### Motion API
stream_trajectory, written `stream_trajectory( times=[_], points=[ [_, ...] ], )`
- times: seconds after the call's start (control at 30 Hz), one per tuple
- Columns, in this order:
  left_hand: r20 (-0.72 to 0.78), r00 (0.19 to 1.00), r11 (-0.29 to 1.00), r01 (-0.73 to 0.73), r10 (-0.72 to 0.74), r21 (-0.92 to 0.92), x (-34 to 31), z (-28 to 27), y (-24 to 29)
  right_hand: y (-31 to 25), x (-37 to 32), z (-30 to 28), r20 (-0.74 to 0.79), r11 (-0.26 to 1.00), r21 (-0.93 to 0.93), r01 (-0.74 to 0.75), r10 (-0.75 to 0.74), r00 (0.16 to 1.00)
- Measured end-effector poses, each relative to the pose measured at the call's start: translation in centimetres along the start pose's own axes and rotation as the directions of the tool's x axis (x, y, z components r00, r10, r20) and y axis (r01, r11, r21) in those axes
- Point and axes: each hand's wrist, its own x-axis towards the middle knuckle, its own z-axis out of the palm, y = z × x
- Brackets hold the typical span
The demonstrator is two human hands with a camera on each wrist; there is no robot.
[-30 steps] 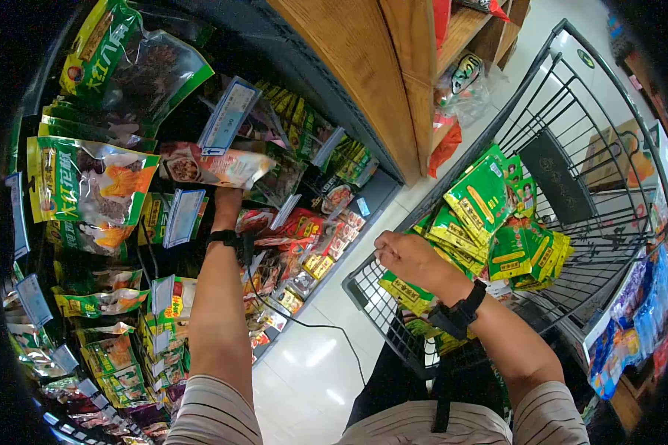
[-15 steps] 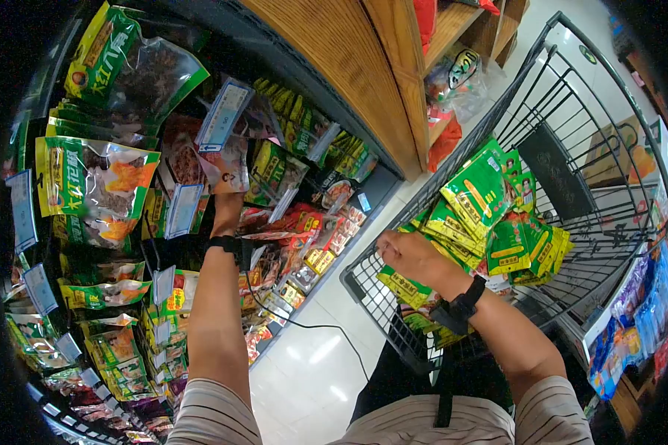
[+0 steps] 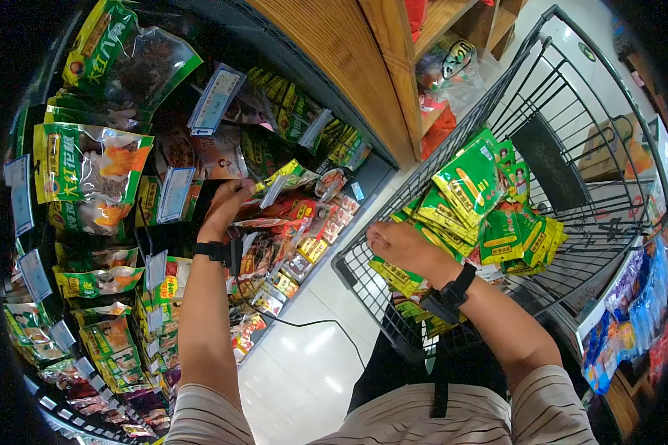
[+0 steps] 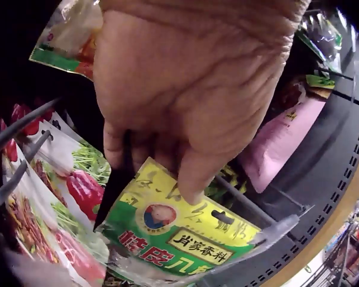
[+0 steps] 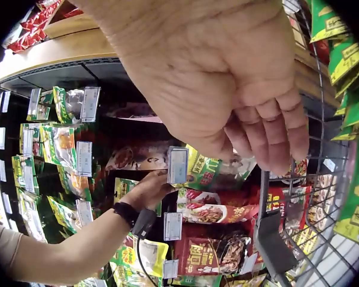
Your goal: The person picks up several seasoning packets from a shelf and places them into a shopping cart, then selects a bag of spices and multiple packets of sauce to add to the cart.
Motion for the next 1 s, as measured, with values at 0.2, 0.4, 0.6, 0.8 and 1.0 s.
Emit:
stream_trajectory(
  times=[0.2, 0.4, 0.6, 0.8, 1.0],
  points=[
    [0.08, 0.994, 0.991, -0.069, 0.079, -0.114, -1.4, 0.6, -0.5, -0.6, -0.6, -0.1, 0.026, 1.0, -0.003, -0.001, 0.001, 1.0],
    [0.094, 0.989, 0.941, -0.079, 0.116, -0.328, -1.8, 2.6, -1.3, -1.1, -0.8, -0.1, 0.051, 1.0, -0.025, 0.008, -0.007, 0.999],
    [0.174, 0.981, 0.876, 0.156, -0.084, -0.456, -3.1, 3.1, -0.6, -1.2, -1.3, 0.1, 0.038, 0.999, 0.023, -0.023, 0.022, 0.999],
    [0.087, 0.994, 0.925, 0.096, -0.068, -0.369, -2.1, 4.1, -2.8, -0.7, -1.5, 0.2, 0.032, 0.999, -0.024, 0.03, -0.03, 0.999],
    [0.113, 0.984, 0.933, -0.167, 0.138, 0.319, -2.7, 4.6, -2.1, -1.6, -1.8, -0.2, 0.008, 1.0, -0.016, 0.026, -0.026, 1.0]
  ],
)
